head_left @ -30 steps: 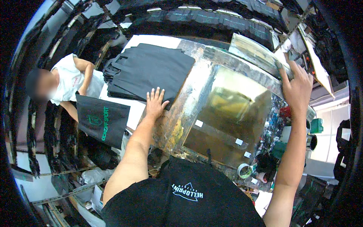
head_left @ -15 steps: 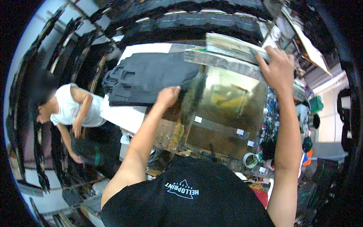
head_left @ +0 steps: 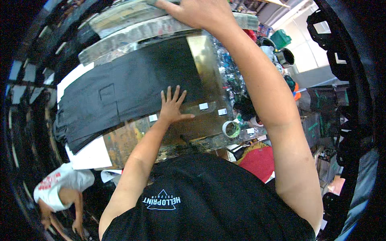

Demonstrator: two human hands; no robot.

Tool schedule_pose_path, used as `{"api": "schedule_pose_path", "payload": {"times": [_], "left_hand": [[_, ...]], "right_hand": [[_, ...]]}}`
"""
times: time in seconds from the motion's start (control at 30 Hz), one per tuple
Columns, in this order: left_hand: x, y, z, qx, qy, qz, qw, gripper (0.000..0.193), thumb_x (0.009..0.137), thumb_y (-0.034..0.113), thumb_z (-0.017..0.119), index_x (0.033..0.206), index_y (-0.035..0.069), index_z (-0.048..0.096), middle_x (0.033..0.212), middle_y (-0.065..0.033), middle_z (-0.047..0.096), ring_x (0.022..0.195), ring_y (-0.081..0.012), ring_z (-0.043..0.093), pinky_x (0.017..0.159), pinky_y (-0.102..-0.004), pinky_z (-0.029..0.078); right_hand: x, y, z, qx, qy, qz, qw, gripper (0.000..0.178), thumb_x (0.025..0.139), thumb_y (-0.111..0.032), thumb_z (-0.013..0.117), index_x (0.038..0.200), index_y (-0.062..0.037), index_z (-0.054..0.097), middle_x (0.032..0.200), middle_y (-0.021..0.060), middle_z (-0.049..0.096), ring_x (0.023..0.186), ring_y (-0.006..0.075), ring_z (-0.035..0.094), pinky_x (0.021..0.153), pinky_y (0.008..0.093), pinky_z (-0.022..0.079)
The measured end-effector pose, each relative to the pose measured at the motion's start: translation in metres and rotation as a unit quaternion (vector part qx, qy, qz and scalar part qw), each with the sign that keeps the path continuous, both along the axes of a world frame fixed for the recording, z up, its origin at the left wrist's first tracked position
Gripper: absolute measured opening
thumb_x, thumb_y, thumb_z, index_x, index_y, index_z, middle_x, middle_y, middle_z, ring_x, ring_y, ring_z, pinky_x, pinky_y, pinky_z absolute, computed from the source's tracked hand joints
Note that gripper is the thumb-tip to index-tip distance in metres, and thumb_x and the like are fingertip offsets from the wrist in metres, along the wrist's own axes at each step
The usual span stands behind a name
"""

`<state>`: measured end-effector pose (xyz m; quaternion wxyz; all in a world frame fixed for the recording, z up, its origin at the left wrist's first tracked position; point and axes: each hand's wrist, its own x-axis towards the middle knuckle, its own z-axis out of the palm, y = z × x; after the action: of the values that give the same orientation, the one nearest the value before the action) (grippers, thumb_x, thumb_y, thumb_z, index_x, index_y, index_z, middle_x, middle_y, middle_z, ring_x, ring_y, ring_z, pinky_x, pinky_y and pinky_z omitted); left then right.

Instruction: The person is screen printing a logo onto black tote bags using a squeegee and a screen frame, while another person collects and stacks the finished bags.

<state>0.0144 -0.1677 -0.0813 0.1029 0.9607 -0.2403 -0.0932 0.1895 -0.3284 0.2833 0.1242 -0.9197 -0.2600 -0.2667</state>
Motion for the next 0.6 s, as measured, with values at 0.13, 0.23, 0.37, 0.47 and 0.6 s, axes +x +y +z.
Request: {"api": "schedule_pose_path", "payload": {"times": [0.13,0.23,0.37,0.47,0.6], "left_hand": [[0.017,-0.064,-0.009,-0.05,-0.015,-0.014,0.999,0.126,0.069,0.098,0.05,0.164,0.017,0.031,0.173,-0.017,0.013,0.157,-0.0478,0.003,0.12,-0.0707,-0.006],[0.01,-0.086,-0.009,-0.091,-0.029,0.001,0.995,0.127,0.067,0.097,0.054,0.162,0.014,0.035,0.171,-0.0198,0.016,0.157,-0.0499,0.005,0.119,-0.072,-0.005],[-0.004,-0.093,-0.013,-0.092,-0.018,0.008,0.996,0.132,0.064,0.097,0.057,0.163,0.014,0.032,0.171,-0.0223,0.016,0.156,-0.0521,0.005,0.119,-0.0739,-0.004],[-0.014,-0.092,-0.001,-0.075,0.001,0.012,0.997,0.134,0.063,0.098,0.056,0.164,0.014,0.029,0.171,-0.0222,0.014,0.157,-0.0501,0.004,0.121,-0.0707,-0.004],[-0.014,-0.076,0.038,-0.121,0.064,0.094,0.986,0.128,0.069,0.092,0.06,0.163,0.011,0.031,0.171,-0.0226,0.015,0.157,-0.0456,0.01,0.126,-0.057,0.005]], "right_hand": [[0.008,0.002,-0.002,0.03,-0.03,0.007,0.999,0.074,0.098,-0.07,0.046,0.081,-0.0018,0.07,0.083,0.0219,0.072,0.084,0.0386,0.07,0.092,0.0572,0.047],[0.008,0.001,0.002,0.029,-0.011,0.002,1.0,0.074,0.097,-0.071,0.046,0.082,-0.0022,0.071,0.083,0.0215,0.072,0.086,0.0386,0.07,0.093,0.0579,0.047],[0.007,0.003,0.009,0.027,0.023,-0.009,0.999,0.074,0.097,-0.071,0.046,0.084,-0.0027,0.072,0.087,0.021,0.073,0.091,0.0381,0.07,0.095,0.0571,0.047],[-0.002,0.004,0.001,0.022,-0.021,-0.02,0.999,0.074,0.097,-0.071,0.046,0.086,-0.0027,0.072,0.091,0.0208,0.073,0.095,0.0377,0.07,0.096,0.0556,0.047],[-0.005,0.003,0.004,0.019,-0.001,-0.013,1.0,0.073,0.097,-0.071,0.047,0.089,-0.0029,0.072,0.093,0.0202,0.073,0.095,0.0377,0.069,0.095,0.0546,0.047]]}}
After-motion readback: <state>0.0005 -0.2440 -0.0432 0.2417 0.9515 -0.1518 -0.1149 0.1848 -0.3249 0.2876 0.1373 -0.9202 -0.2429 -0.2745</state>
